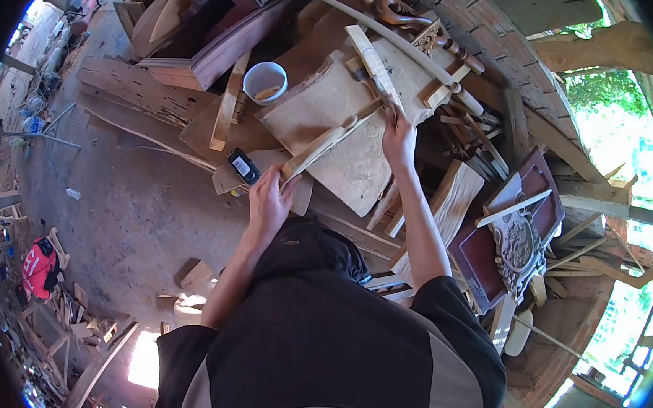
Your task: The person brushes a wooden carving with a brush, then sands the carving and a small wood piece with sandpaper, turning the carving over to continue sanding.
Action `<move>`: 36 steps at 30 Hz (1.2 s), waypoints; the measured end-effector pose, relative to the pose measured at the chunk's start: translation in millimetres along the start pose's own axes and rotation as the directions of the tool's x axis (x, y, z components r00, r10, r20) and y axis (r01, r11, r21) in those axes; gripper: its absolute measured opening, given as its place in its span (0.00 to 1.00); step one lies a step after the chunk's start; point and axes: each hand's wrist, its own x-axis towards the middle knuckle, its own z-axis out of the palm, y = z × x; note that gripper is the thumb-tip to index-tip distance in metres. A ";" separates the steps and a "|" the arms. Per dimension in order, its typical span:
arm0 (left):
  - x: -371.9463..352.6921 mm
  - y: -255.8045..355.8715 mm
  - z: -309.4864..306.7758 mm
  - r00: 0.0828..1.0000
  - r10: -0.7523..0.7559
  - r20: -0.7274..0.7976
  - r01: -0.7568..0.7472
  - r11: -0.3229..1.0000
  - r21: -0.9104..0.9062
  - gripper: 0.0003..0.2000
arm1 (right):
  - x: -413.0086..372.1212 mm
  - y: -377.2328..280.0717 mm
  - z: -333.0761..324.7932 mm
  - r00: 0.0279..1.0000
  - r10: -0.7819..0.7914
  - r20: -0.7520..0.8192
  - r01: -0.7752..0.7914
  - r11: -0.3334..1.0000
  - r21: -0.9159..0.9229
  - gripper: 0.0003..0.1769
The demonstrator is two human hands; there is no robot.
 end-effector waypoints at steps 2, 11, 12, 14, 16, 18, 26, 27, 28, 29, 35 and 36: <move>-3.2 -1.8 2.4 0.998 0.013 -0.060 -0.016 0.999 -0.051 0.12 | 5.8 2.4 9.3 0.922 -0.368 -0.122 0.376 0.926 0.044 0.16; -7.6 -1.1 -13.5 0.965 0.244 0.094 -0.257 0.953 0.161 0.17 | -11.6 9.6 -20.2 0.994 0.092 0.052 -0.098 0.986 0.132 0.18; -7.6 -1.3 -16.9 0.966 0.237 0.104 -0.251 0.955 0.157 0.17 | -18.7 5.8 -21.1 0.990 0.112 0.086 -0.130 0.963 0.238 0.18; -2.0 -5.9 -19.6 0.896 0.443 0.028 -0.429 0.847 0.312 0.16 | -30.2 16.7 -12.3 0.982 0.162 0.101 -0.184 0.945 0.271 0.17; 1.1 -18.4 -16.7 0.879 0.473 0.058 -0.465 0.823 0.325 0.15 | -37.9 46.2 14.5 0.985 0.160 0.066 -0.173 0.933 0.315 0.17; -2.6 -35.1 -10.4 0.863 0.486 0.142 -0.502 0.784 0.366 0.13 | -42.8 56.7 26.0 0.962 0.224 0.155 -0.250 0.952 0.177 0.18; -2.2 -80.5 24.4 0.887 0.319 0.333 -0.440 0.804 0.401 0.25 | -62.2 55.6 92.4 0.966 -0.141 0.218 0.155 0.987 -0.049 0.24; -2.6 -78.3 25.4 0.886 0.319 0.335 -0.440 0.805 0.397 0.25 | -70.7 55.9 100.6 0.955 -0.191 0.227 0.227 0.963 -0.143 0.25; -3.0 -75.3 25.3 0.872 0.274 0.406 -0.459 0.747 0.481 0.26 | -78.7 53.1 106.4 0.957 -0.194 0.215 0.225 0.965 -0.132 0.25; -2.0 -73.0 24.8 0.855 0.220 0.469 -0.480 0.677 0.558 0.26 | -85.5 50.6 110.8 0.959 -0.199 0.203 0.226 0.967 -0.119 0.25; 12.3 -71.9 18.2 0.883 0.104 0.457 -0.259 0.920 0.293 0.34 | -81.6 64.0 107.7 0.927 -0.322 0.194 0.355 0.920 -0.167 0.25; 12.8 -71.4 22.2 0.884 0.077 0.461 -0.229 0.931 0.283 0.39 | -72.5 77.1 111.5 0.963 -0.254 0.089 0.268 0.933 -0.239 0.26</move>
